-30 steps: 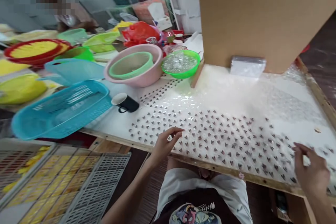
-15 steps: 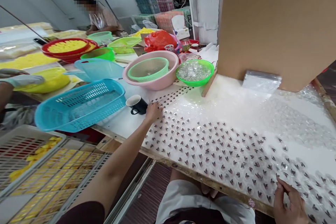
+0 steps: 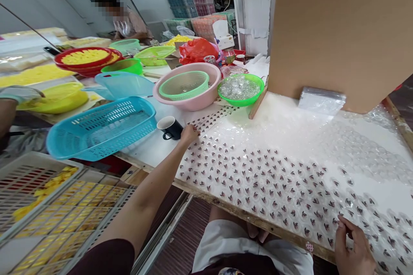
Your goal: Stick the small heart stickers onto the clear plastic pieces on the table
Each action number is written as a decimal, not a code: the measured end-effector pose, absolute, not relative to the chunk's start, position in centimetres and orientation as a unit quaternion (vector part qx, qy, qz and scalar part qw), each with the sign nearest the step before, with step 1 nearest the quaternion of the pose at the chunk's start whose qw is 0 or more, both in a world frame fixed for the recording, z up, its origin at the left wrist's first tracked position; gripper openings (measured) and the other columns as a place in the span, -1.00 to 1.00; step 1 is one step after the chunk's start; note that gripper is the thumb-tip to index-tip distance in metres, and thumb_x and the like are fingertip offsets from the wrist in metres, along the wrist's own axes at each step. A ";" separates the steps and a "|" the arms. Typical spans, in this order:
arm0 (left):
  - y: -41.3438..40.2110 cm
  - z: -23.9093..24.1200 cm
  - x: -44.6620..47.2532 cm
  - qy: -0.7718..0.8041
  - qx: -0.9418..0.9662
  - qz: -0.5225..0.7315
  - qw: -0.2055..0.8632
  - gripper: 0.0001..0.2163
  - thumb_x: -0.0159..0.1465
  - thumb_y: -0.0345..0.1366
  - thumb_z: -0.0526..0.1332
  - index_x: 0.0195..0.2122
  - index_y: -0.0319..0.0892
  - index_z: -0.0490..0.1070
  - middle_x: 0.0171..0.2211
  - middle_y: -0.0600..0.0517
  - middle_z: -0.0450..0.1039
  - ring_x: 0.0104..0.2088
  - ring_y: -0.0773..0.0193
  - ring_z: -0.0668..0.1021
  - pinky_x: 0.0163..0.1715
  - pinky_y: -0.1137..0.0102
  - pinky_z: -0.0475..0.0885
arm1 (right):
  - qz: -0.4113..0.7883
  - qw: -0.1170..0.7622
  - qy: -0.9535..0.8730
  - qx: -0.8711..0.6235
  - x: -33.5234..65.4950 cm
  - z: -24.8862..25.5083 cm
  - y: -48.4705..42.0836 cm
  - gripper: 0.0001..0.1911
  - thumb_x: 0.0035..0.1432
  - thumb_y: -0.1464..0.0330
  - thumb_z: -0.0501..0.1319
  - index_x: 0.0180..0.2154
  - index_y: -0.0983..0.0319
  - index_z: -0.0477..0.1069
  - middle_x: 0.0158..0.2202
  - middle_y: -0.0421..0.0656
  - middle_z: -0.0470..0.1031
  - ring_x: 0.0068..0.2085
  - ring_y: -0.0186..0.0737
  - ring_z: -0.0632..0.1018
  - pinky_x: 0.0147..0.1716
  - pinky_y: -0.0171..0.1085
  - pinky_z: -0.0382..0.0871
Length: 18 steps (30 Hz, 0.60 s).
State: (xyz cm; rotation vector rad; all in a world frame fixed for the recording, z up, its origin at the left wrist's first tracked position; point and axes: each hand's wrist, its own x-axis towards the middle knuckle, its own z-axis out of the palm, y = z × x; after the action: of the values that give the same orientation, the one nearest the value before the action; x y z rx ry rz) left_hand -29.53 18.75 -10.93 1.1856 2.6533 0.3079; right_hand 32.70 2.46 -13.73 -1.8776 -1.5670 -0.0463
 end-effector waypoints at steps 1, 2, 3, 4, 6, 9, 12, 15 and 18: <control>18.8 -11.0 -29.5 0.903 0.403 0.106 0.107 -0.69 0.36 -0.20 0.24 0.08 -0.22 0.40 0.05 -0.11 0.44 -0.01 0.09 0.54 -0.03 0.09 0.50 | -0.022 0.346 -0.603 -0.718 32.7 -13.8 2.5 -0.60 0.25 0.14 0.05 -0.14 0.23 0.53 -0.23 -0.03 0.61 -0.32 -0.05 0.58 -0.34 -0.17 0.37; 18.8 -11.1 -29.4 0.903 0.403 0.108 0.103 -0.69 0.36 -0.19 0.23 0.07 -0.22 0.41 0.06 -0.11 0.44 0.00 0.09 0.53 -0.02 0.07 0.49 | -0.024 0.352 -0.604 -0.714 32.7 -13.9 2.5 -0.60 0.25 0.14 0.05 -0.14 0.24 0.53 -0.23 -0.03 0.61 -0.33 -0.06 0.58 -0.34 -0.18 0.37; 18.8 -11.2 -29.3 0.903 0.403 0.111 0.099 -0.68 0.36 -0.17 0.24 0.05 -0.23 0.41 0.07 -0.12 0.43 0.02 0.07 0.52 0.00 0.06 0.47 | -0.026 0.356 -0.606 -0.710 32.7 -13.9 2.5 -0.60 0.26 0.14 0.05 -0.14 0.24 0.53 -0.23 -0.03 0.61 -0.34 -0.07 0.57 -0.35 -0.19 0.37; 18.9 -11.3 -29.2 0.904 0.402 0.114 0.094 -0.67 0.34 -0.15 0.25 0.03 -0.25 0.42 0.08 -0.15 0.42 0.04 0.05 0.51 0.02 0.07 0.44 | -0.027 0.359 -0.609 -0.707 32.7 -14.0 2.6 -0.60 0.26 0.14 0.06 -0.14 0.25 0.53 -0.24 -0.03 0.61 -0.34 -0.09 0.57 -0.36 -0.20 0.36; 18.9 -11.5 -29.2 0.904 0.401 0.121 0.088 -0.64 0.28 -0.12 0.30 -0.04 -0.30 0.43 0.10 -0.22 0.41 0.08 -0.03 0.48 0.02 0.15 0.41 | -0.029 0.362 -0.610 -0.704 32.8 -14.1 2.6 -0.59 0.27 0.14 0.06 -0.13 0.26 0.54 -0.25 -0.04 0.60 -0.33 -0.10 0.57 -0.38 -0.23 0.34; 19.0 -11.9 -29.2 0.902 0.400 0.133 0.090 -0.70 0.22 -0.13 0.32 -0.19 -0.28 0.45 0.03 -0.25 0.45 0.06 -0.07 0.49 -0.06 0.27 0.38 | -0.029 0.361 -0.610 -0.705 32.7 -14.1 2.5 -0.58 0.27 0.13 0.06 -0.12 0.27 0.54 -0.24 -0.05 0.59 -0.32 -0.12 0.57 -0.38 -0.25 0.33; 19.0 -12.3 -29.1 0.899 0.402 0.146 0.098 -0.81 0.26 -0.19 0.27 -0.24 -0.21 0.43 -0.10 -0.14 0.53 -0.05 0.04 0.54 -0.11 0.31 0.38 | -0.028 0.365 -0.609 -0.703 32.6 -13.9 2.4 -0.57 0.28 0.13 0.05 -0.11 0.27 0.54 -0.25 -0.05 0.59 -0.33 -0.13 0.56 -0.36 -0.25 0.33; 18.8 -12.6 -28.8 0.898 0.400 0.160 0.086 -0.77 0.27 -0.21 0.25 -0.11 -0.22 0.40 -0.02 -0.17 0.50 0.01 0.02 0.52 -0.05 0.29 0.36 | -0.031 0.369 -0.605 -0.704 32.5 -13.8 2.4 -0.55 0.29 0.11 0.04 -0.11 0.28 0.54 -0.26 -0.05 0.59 -0.34 -0.13 0.56 -0.36 -0.24 0.33; 18.5 -12.9 -28.6 0.903 0.391 0.167 0.064 -0.65 0.28 -0.14 0.24 -0.02 -0.26 0.38 0.15 -0.30 0.34 0.19 -0.11 0.38 0.07 0.22 0.30 | -0.027 0.365 -0.605 -0.707 32.6 -13.8 2.4 -0.56 0.29 0.11 0.04 -0.12 0.26 0.55 -0.26 -0.05 0.59 -0.35 -0.13 0.55 -0.36 -0.24 0.33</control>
State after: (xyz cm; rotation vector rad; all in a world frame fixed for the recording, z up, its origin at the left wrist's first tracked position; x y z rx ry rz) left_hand -28.57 18.54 -12.93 1.1817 2.7249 0.5051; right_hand 32.60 2.39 -13.83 -1.8192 -1.5552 -0.0703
